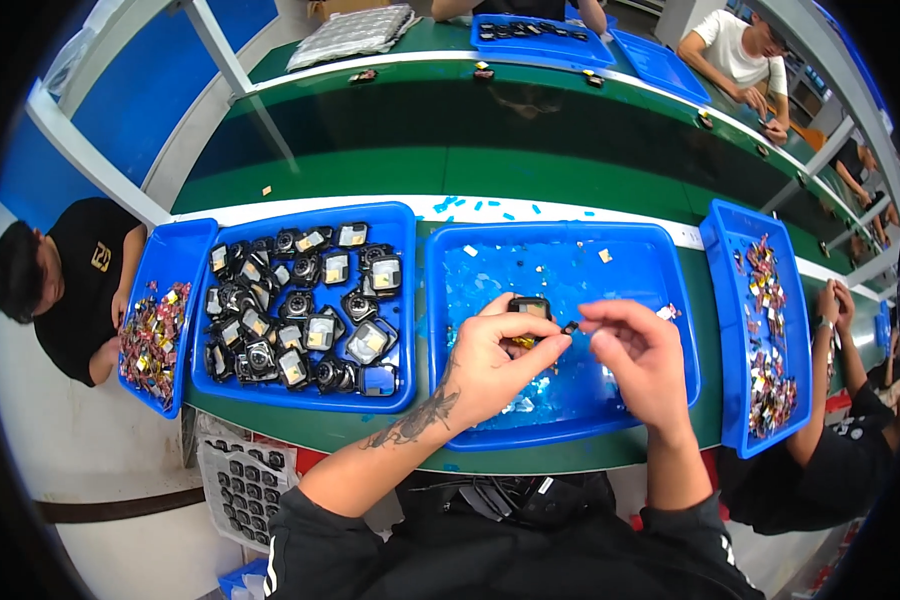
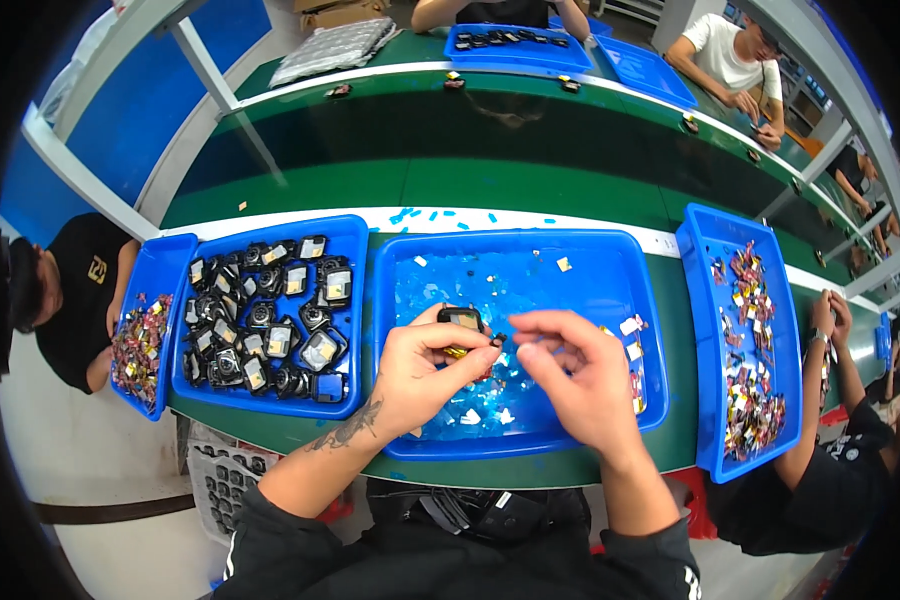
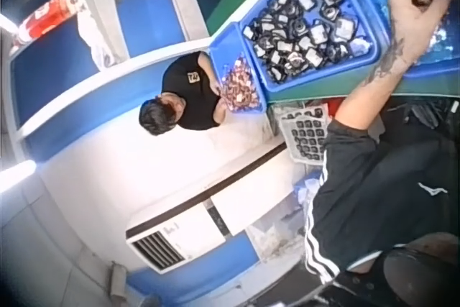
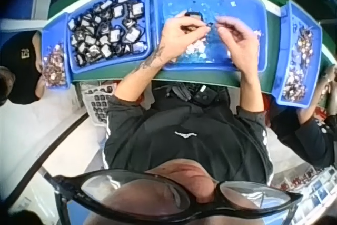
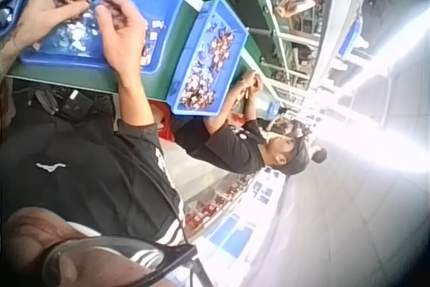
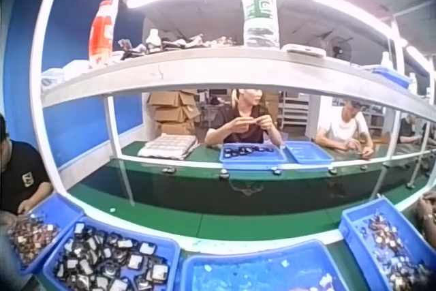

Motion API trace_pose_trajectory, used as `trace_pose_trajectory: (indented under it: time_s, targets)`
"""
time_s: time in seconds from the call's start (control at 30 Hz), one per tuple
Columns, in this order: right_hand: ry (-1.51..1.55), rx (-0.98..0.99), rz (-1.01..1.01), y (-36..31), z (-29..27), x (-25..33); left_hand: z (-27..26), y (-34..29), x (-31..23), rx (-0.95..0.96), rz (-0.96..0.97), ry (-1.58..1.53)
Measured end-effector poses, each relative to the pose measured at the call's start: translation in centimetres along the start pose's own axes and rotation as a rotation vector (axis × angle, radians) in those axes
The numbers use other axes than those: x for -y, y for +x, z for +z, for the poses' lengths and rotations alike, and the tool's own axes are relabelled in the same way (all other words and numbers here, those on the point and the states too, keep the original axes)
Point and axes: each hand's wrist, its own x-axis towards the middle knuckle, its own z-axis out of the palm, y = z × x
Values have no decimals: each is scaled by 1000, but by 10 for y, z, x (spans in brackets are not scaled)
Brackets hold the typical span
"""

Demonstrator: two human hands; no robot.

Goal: The recorder is assembling smartwatch components by applying stickers and sensors to watch bodies at a factory line.

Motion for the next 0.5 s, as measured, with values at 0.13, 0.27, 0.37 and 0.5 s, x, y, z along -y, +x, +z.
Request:
trace_pose_trajectory:
  time_s: [0.13, 0.27, 0.37, 0.5]
  targets:
    - [-119, -9, -48, 0, 11, -2, 0, -1, -5, 102, -74, -11]
    - [3, -196, -154, -4, 14, 5, -3, 2, -11, 92, -85, -246]
    - [-227, -202, -70, -9, 12, 14, -3, 5, -5, 41, 12, -224]
    - [-362, -93, -181, 3, 23, 15, -2, 2, -5, 28, -5, -276]
